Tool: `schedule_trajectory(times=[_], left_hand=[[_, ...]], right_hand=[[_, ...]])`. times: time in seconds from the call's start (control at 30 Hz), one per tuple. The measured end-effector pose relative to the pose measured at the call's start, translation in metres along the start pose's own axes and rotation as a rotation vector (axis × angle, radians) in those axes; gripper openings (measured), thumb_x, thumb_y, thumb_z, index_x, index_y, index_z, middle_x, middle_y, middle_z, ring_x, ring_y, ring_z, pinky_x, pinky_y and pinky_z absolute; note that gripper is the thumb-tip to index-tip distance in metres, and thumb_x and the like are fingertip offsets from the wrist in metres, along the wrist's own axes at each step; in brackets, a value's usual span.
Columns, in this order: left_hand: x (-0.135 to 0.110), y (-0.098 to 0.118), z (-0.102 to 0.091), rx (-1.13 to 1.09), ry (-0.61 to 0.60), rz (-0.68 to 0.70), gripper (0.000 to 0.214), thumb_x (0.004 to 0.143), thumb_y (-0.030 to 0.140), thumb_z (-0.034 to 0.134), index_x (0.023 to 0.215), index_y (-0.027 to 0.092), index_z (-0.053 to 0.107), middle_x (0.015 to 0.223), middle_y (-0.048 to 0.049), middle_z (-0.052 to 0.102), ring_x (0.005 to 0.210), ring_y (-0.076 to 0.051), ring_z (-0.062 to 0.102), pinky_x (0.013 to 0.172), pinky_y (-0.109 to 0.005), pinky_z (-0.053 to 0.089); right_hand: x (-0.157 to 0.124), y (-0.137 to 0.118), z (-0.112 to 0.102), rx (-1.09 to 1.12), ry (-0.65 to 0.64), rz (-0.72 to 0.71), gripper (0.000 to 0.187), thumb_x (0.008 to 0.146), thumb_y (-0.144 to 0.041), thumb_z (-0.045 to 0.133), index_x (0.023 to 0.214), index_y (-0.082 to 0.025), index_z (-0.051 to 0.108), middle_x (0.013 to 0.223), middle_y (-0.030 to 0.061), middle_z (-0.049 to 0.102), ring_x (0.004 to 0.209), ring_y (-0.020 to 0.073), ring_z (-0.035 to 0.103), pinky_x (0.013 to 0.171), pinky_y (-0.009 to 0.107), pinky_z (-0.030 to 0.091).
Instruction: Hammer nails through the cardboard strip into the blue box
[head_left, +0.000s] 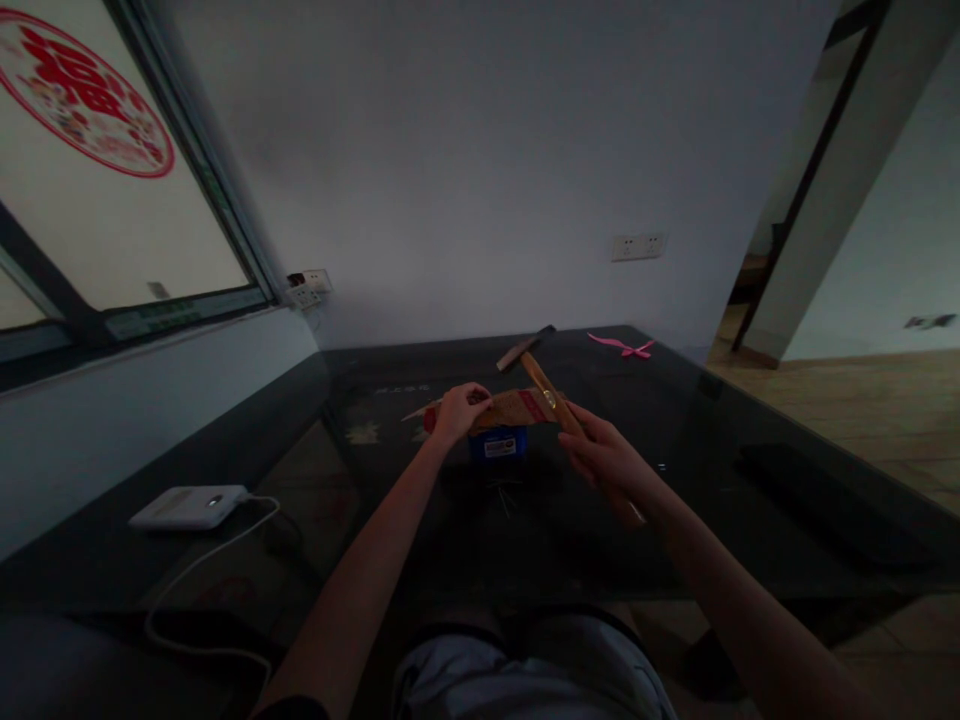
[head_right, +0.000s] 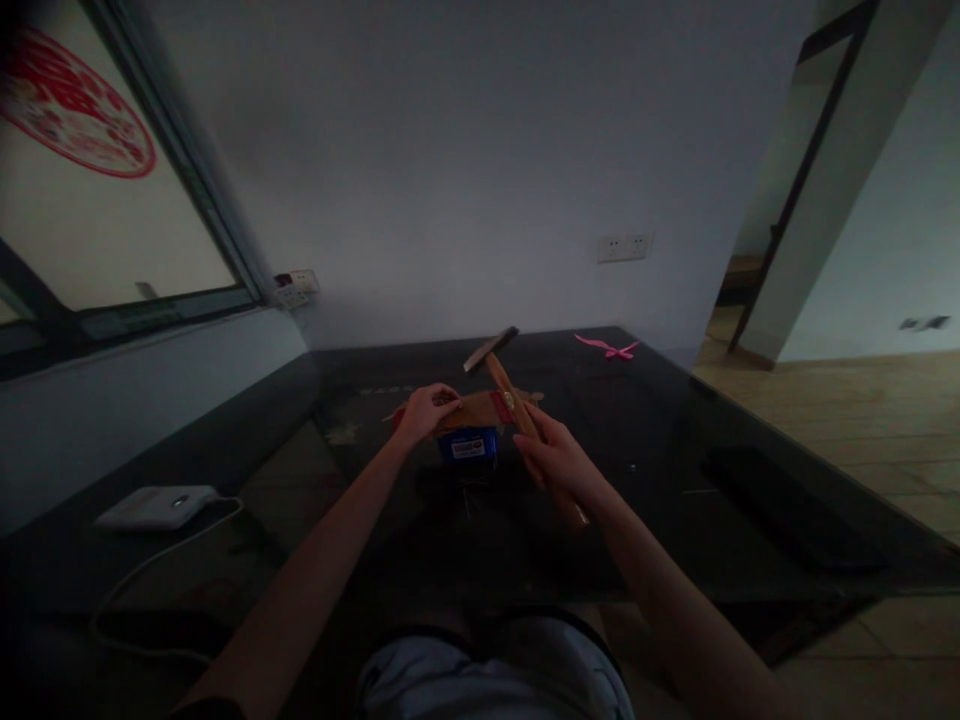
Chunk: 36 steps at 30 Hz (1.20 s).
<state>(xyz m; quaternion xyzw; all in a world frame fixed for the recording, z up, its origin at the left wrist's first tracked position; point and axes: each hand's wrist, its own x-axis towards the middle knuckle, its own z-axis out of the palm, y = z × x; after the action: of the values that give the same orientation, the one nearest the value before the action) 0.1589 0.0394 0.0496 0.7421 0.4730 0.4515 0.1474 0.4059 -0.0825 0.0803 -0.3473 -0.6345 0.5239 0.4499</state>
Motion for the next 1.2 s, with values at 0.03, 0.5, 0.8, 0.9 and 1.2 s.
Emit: schedule_trajectory(times=[0.03, 0.5, 0.8, 0.9, 1.2], left_hand=[[0.0, 0.001, 0.0, -0.002, -0.001, -0.009, 0.01, 0.071, 0.023, 0.064, 0.078, 0.016, 0.066, 0.078, -0.0051, 0.068, 0.073, -0.016, 0.064, 0.07, -0.028, 0.05], [0.002, 0.002, -0.002, -0.002, -0.009, -0.127, 0.013, 0.067, 0.022, 0.068, 0.078, 0.016, 0.07, 0.078, -0.007, 0.071, 0.07, -0.02, 0.065, 0.064, -0.029, 0.049], [0.002, 0.0, 0.0, -0.014, 0.008, -0.114, 0.012, 0.066, 0.022, 0.069, 0.077, 0.017, 0.07, 0.076, -0.0064, 0.071, 0.07, -0.019, 0.064, 0.063, -0.029, 0.049], [0.002, -0.003, 0.0, 0.004, 0.003, -0.098, 0.012, 0.067, 0.023, 0.068, 0.077, 0.017, 0.07, 0.077, -0.0068, 0.071, 0.072, -0.019, 0.064, 0.064, -0.029, 0.049], [0.004, -0.005, 0.002, 0.103, -0.009, -0.133, 0.019, 0.069, 0.028, 0.068, 0.083, 0.015, 0.07, 0.081, -0.0079, 0.071, 0.074, -0.019, 0.064, 0.065, -0.028, 0.048]], right_hand=[[0.0, -0.01, -0.001, -0.064, -0.016, -0.003, 0.062, 0.079, -0.026, 0.055, 0.137, -0.018, 0.033, 0.046, -0.0106, 0.043, 0.03, 0.0055, 0.037, 0.028, 0.016, 0.03], [0.014, -0.042, -0.003, -0.384, -0.212, -0.074, 0.049, 0.074, -0.005, 0.056, 0.121, -0.02, 0.056, 0.048, -0.0067, 0.049, 0.028, 0.0047, 0.042, 0.026, 0.015, 0.031], [0.013, -0.043, -0.002, -0.487, -0.161, -0.055, 0.053, 0.074, -0.006, 0.055, 0.126, -0.017, 0.052, 0.053, -0.004, 0.052, 0.032, 0.006, 0.043, 0.031, 0.018, 0.033], [0.013, -0.041, -0.001, -0.476, -0.161, -0.071, 0.052, 0.073, -0.006, 0.055, 0.123, -0.019, 0.054, 0.053, -0.0055, 0.051, 0.032, 0.0048, 0.042, 0.03, 0.017, 0.033], [0.013, -0.045, 0.0, -0.552, -0.183, -0.096, 0.05, 0.074, -0.007, 0.054, 0.123, -0.017, 0.053, 0.053, -0.0044, 0.051, 0.035, 0.0052, 0.041, 0.032, 0.018, 0.032]])
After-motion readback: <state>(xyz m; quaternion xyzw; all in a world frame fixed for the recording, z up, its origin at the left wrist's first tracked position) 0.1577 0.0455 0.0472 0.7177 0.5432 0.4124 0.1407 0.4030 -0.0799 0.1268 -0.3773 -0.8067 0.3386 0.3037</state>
